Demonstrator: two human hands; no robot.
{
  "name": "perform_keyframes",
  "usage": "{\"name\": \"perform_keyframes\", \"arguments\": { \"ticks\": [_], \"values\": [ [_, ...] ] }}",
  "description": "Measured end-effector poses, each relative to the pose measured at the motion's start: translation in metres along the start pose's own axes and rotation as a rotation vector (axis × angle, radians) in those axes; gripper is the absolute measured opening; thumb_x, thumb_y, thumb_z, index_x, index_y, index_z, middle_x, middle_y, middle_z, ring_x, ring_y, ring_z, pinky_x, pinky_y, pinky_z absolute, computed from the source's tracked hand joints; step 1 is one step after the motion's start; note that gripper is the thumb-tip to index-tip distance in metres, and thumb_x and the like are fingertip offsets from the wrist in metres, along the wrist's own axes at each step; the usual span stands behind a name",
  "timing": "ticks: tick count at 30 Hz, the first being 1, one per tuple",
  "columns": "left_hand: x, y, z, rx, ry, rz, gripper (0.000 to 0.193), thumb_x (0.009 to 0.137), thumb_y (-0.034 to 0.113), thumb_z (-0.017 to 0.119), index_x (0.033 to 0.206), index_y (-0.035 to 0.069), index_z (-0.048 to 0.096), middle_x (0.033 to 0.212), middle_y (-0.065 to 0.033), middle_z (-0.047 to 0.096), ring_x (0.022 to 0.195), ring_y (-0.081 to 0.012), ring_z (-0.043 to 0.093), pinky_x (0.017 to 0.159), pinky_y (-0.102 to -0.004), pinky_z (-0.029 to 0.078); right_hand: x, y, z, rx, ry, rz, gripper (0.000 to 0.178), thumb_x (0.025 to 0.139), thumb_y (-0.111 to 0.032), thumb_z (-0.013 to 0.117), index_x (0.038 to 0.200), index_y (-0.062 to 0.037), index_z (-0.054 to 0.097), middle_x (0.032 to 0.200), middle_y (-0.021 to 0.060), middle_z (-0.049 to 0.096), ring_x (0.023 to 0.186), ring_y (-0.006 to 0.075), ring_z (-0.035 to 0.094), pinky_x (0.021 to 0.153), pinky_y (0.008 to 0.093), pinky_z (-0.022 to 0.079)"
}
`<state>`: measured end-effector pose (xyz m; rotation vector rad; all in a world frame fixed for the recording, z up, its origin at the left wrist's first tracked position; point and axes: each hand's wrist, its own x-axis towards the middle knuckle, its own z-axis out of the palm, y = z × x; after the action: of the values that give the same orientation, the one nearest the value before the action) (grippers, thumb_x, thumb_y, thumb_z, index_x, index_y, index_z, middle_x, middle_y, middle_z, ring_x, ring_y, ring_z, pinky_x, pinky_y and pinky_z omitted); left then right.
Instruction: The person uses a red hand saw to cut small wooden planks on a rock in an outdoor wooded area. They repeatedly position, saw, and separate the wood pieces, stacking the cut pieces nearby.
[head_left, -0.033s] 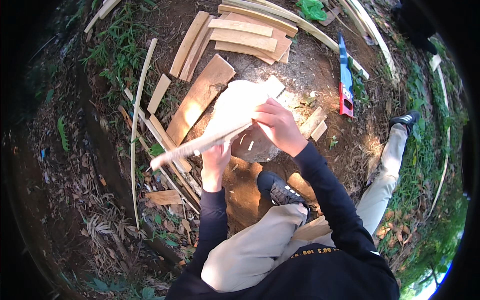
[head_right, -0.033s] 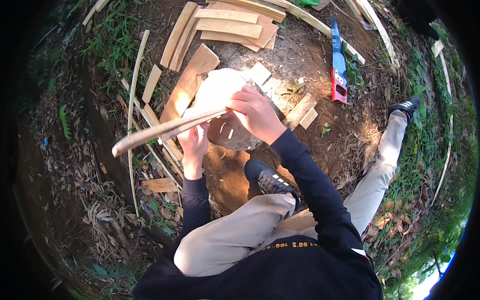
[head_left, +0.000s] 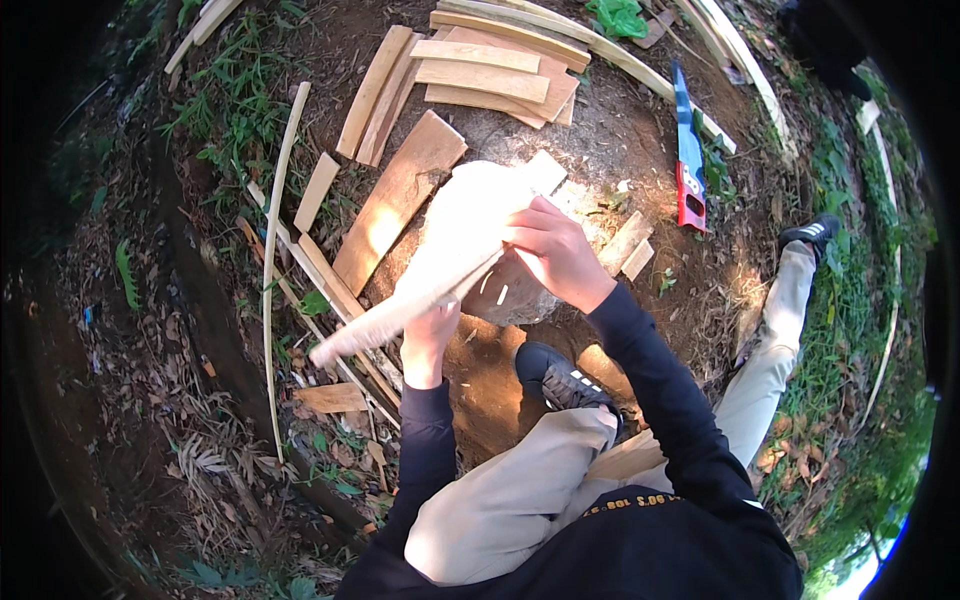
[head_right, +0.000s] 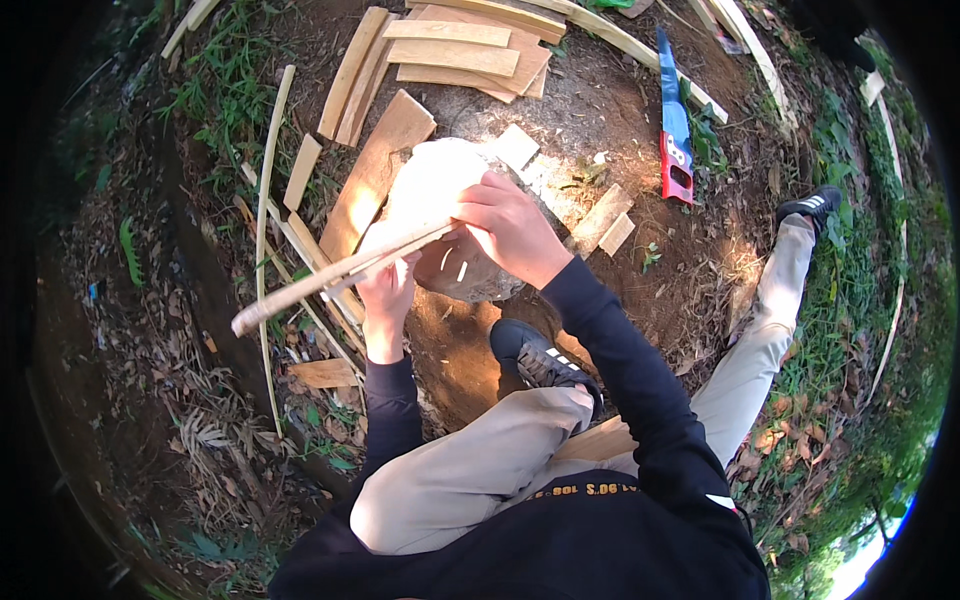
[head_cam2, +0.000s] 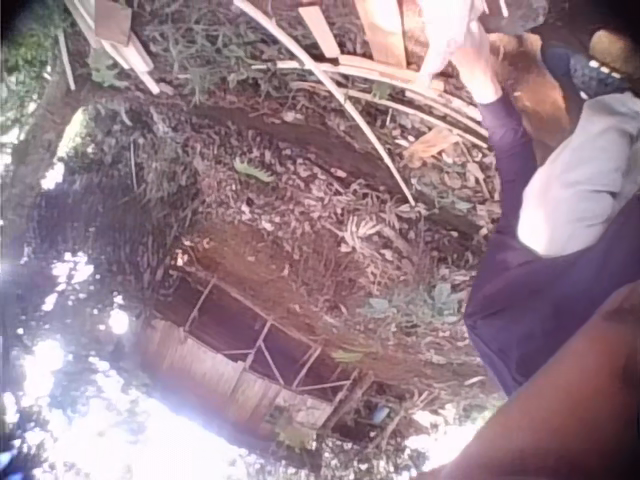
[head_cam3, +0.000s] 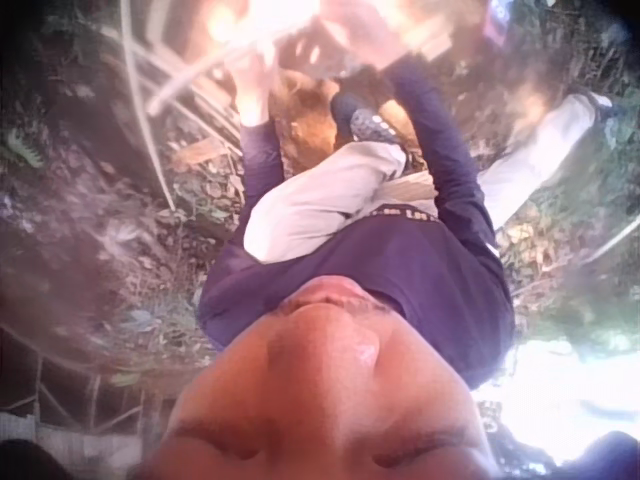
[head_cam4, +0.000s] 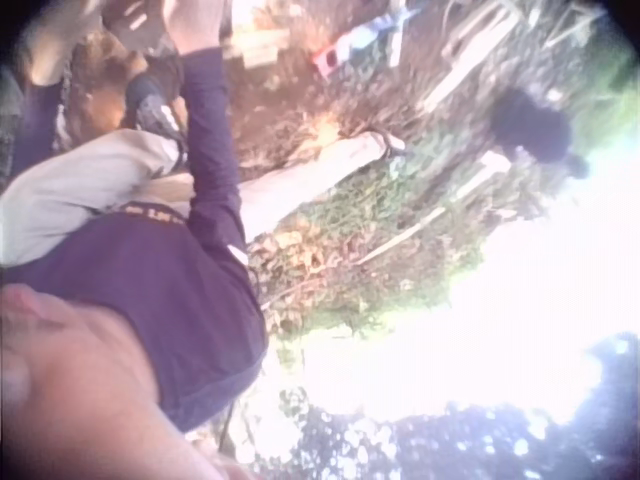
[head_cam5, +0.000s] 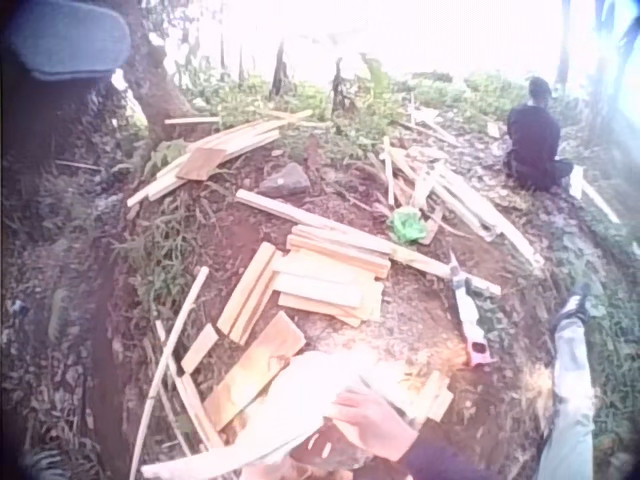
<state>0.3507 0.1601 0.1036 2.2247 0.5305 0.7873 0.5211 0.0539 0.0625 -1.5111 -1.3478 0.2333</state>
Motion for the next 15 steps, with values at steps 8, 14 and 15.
{"name": "perform_keyframes", "arguments": {
  "ticks": [8,14,15],
  "values": [
    [-0.015,-0.011,-0.009,0.236,-0.119,-0.032,0.012,0.09,0.0,0.063,0.101,-0.002,0.069,0.088,-0.0113,0.073,0.077,-0.0233,0.072,0.068,-0.0327,0.055,-0.006,0.005,-0.007,-0.096,-0.041,-0.07,0.022,0.073,0.0,0.073,0.094,-0.0051,0.066,0.096,0.0052,0.066,0.092,0.0263,0.059,0.082,0.0388,0.05],
    [-0.013,-0.011,-0.009,0.275,-0.112,-0.01,0.01,0.091,0.005,0.067,0.099,0.0,0.071,0.083,-0.0098,0.073,0.075,-0.0213,0.071,0.068,-0.0322,0.055,-0.006,0.003,-0.009,-0.107,-0.067,-0.073,0.021,0.073,0.001,0.071,0.093,-0.0041,0.064,0.096,0.0057,0.066,0.09,0.0271,0.058,0.081,0.039,0.05],
    [-0.012,-0.012,-0.008,0.294,-0.085,0.013,0.01,0.091,0.006,0.068,0.099,0.001,0.072,0.084,-0.0097,0.073,0.075,-0.0211,0.071,0.068,-0.0324,0.055,-0.006,0.005,-0.009,-0.112,-0.068,-0.077,0.021,0.073,0.001,0.07,0.092,-0.0039,0.064,0.096,0.0057,0.066,0.09,0.0272,0.058,0.081,0.0387,0.05]
  ]
}}
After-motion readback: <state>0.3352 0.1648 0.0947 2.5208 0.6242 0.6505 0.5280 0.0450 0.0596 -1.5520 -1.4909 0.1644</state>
